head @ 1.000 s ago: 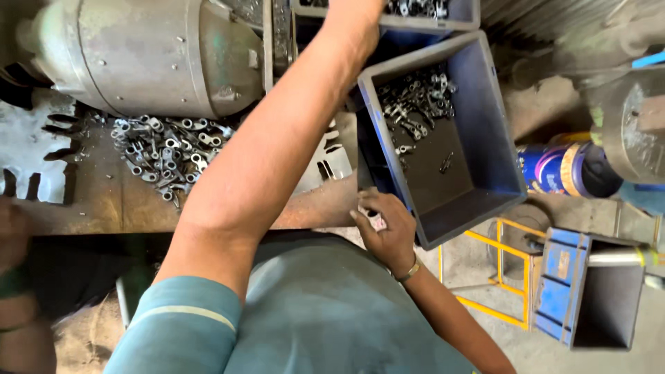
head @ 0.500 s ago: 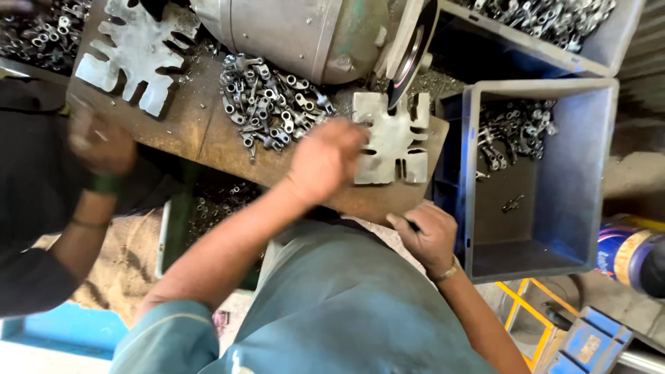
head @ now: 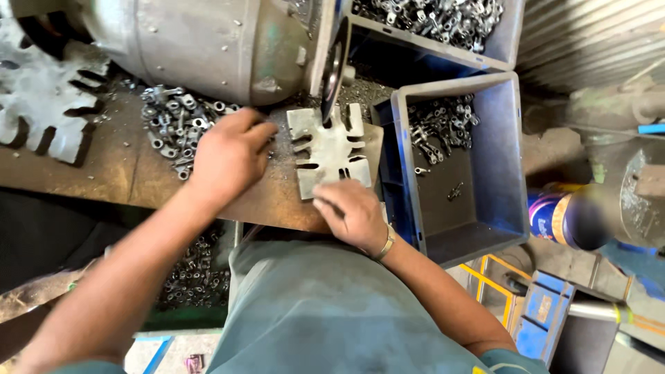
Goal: The person picks small metal castings from a pile on the workbench, holds each against a running bench grinder to grind its edges, producing sparks, then places the ground part into a bin. The person repeats this pick-grind-place cycle continuously, occasionally handling several parts at once and reaching into the bin.
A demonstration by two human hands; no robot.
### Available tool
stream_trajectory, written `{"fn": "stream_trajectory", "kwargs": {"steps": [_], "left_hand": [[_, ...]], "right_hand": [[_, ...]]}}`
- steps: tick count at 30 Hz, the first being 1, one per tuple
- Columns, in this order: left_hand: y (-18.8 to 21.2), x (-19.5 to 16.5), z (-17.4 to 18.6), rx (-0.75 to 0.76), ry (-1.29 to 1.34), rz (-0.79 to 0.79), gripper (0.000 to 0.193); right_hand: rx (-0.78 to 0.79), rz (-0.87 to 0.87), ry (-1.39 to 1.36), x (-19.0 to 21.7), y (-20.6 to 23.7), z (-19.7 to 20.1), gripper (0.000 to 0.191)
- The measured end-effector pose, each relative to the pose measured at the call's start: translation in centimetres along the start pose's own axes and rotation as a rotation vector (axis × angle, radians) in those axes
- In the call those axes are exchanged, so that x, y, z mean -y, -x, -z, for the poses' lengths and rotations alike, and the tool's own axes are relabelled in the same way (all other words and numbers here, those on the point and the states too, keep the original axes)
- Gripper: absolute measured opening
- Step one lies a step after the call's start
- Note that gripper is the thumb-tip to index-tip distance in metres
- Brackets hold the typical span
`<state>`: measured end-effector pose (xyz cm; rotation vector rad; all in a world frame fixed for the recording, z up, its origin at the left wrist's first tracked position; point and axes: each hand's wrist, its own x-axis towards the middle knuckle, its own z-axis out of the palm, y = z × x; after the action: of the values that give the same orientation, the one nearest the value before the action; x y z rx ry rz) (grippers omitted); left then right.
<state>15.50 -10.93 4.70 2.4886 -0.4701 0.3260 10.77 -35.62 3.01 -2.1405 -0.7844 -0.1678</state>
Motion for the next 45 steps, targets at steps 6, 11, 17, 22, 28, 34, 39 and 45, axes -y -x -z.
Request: {"fn": "stream_trajectory", "kwargs": {"steps": [6, 11, 17, 22, 28, 34, 39, 45], "left_hand": [[2.7, -4.0, -6.2, 0.020, 0.829, 0.765, 0.025], [2.6, -4.0, -8.4, 0.041, 1.136, 0.981, 0.025], [2.8, -3.0, -7.3, 0.066, 0.746, 0.751, 0.032], [5.6, -3.4, -7.3, 0.172, 0.646, 0.686, 0.027], [6.6, -4.0, -7.4, 0.175, 0.771, 0.818, 0.028], [5.1, -5.1, -7.1, -0.002, 0.909, 0.832, 0.037], [6.7, -4.3, -9.3, 0.058, 0.638, 0.563, 0.030], [11.6, -1.0, -8.4, -0.124, 0.274, 0.177, 0.029]], "right_hand": [[-0.106, -0.005, 0.036, -1.7, -1.3, 0.1, 0.043], [-0.105, -0.130, 0.136, -2.4, -3.2, -0.3, 0.026], [-0.142, -0.076, 0.293, -3.3, -7.2, -0.4, 0.026], [-0.209, -0.044, 0.314, -3.0, -8.7, -0.2, 0.030], [-0.179, -0.008, 0.335, -2.3, -9.7, -0.8, 0.034], [0.071, 0.330, 0.256, -2.1, -4.4, 0.7, 0.017], [0.046, 0.220, 0.216, -5.7, 0.4, 2.8, 0.024], [-0.465, -0.450, 0.345, -12.9, -1.2, 6.4, 0.031]]}}
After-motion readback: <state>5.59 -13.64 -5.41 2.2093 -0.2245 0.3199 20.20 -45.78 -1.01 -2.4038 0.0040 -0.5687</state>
